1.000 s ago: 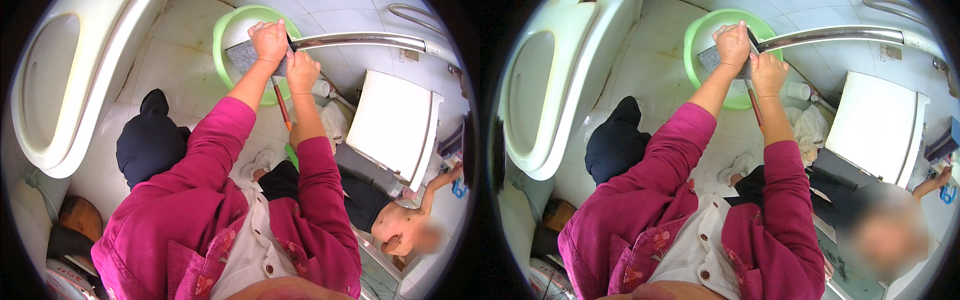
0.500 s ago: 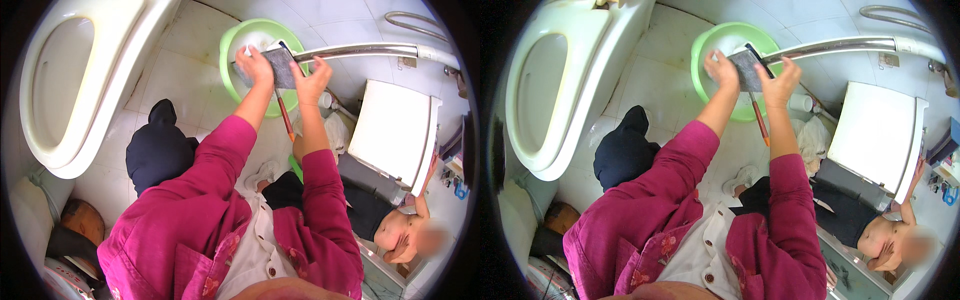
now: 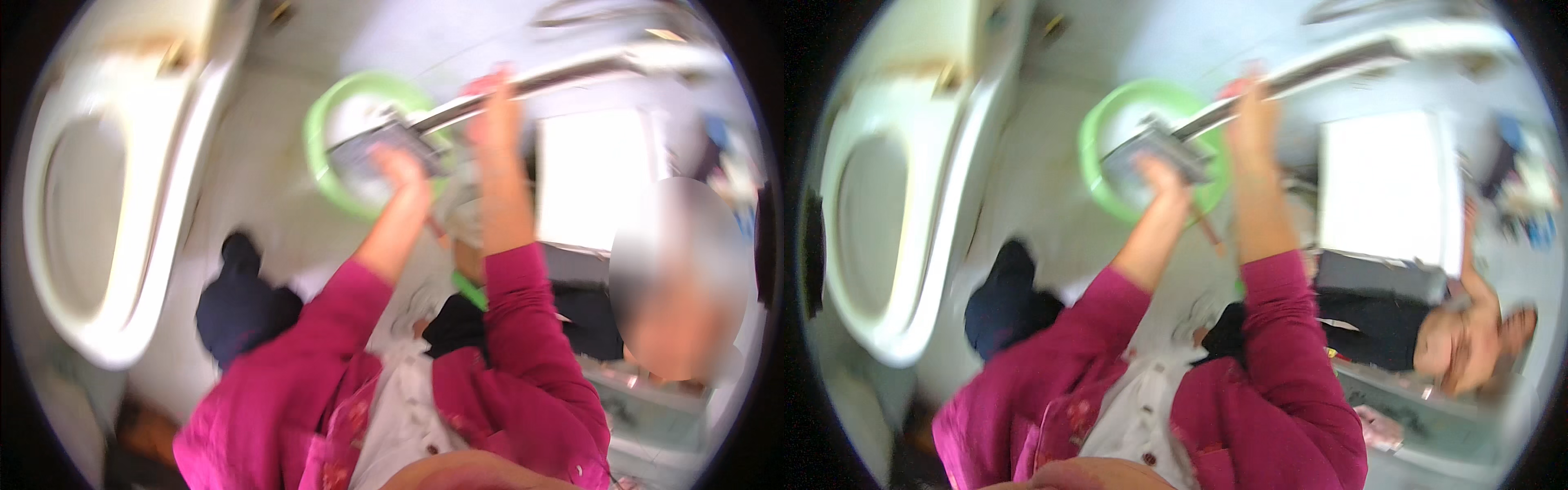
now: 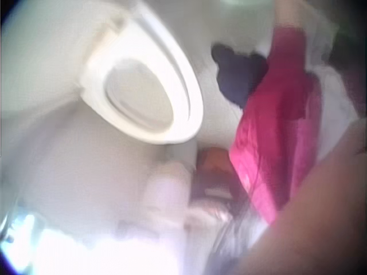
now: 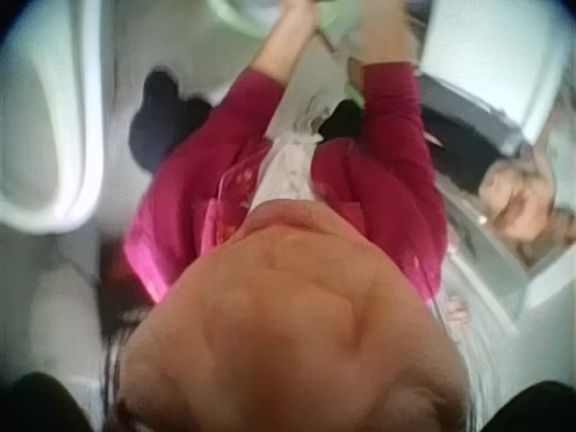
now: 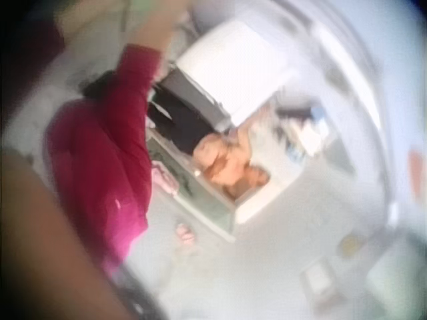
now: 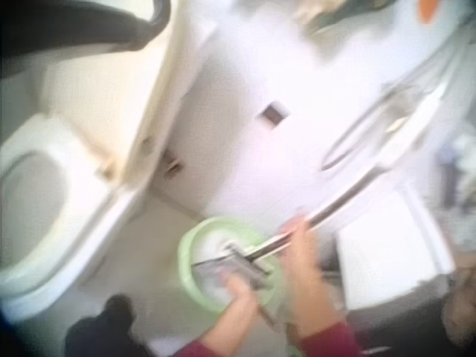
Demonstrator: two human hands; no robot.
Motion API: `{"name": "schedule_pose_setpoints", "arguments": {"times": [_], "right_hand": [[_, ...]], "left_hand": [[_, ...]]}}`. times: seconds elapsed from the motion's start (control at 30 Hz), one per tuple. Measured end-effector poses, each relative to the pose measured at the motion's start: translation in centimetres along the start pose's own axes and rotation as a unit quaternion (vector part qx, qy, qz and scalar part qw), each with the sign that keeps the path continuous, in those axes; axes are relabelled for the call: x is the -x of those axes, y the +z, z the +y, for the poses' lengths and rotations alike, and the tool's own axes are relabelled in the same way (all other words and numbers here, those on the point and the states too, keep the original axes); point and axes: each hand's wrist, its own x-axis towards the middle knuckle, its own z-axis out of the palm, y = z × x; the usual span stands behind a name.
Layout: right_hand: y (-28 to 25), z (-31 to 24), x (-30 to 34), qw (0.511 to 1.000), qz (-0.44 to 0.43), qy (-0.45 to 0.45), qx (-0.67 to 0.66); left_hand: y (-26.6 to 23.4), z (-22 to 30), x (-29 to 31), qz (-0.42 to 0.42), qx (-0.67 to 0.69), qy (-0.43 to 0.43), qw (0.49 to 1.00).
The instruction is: The person washes a gray mop head in a green basin of soapy water, wrings it out, and attaches it to a white mop handle. They secure the head using a locking mechanism on the handle and then pour the soapy water from the basin into the toilet.
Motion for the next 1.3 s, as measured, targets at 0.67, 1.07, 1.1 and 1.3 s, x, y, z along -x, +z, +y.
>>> {"name": "schedule_pose_setpoints", "arguments": {"times": [0.67,1.07,1.1,1.3], "right_hand": [[10.9,-16.9,-2.5,0.989,0.027,-0.087,-0.117],[15.4,-1.1,-5.5,0.991,0.046,0.084,-0.09],[15.4,0.4,-5.4,0.991,0.041,0.099,-0.084],[10.4,10.5,-7.9,0.989,0.043,0.112,-0.087]], "left_hand": [[6.3,19.5,10.7,-0.429,-0.082,0.183,0.881],[3.3,20.8,-0.2,-0.253,-0.181,0.208,0.928],[2.9,20.5,-0.9,-0.241,-0.192,0.202,0.93],[1.9,14.9,-9.0,-0.285,-0.316,0.267,0.865]]}}
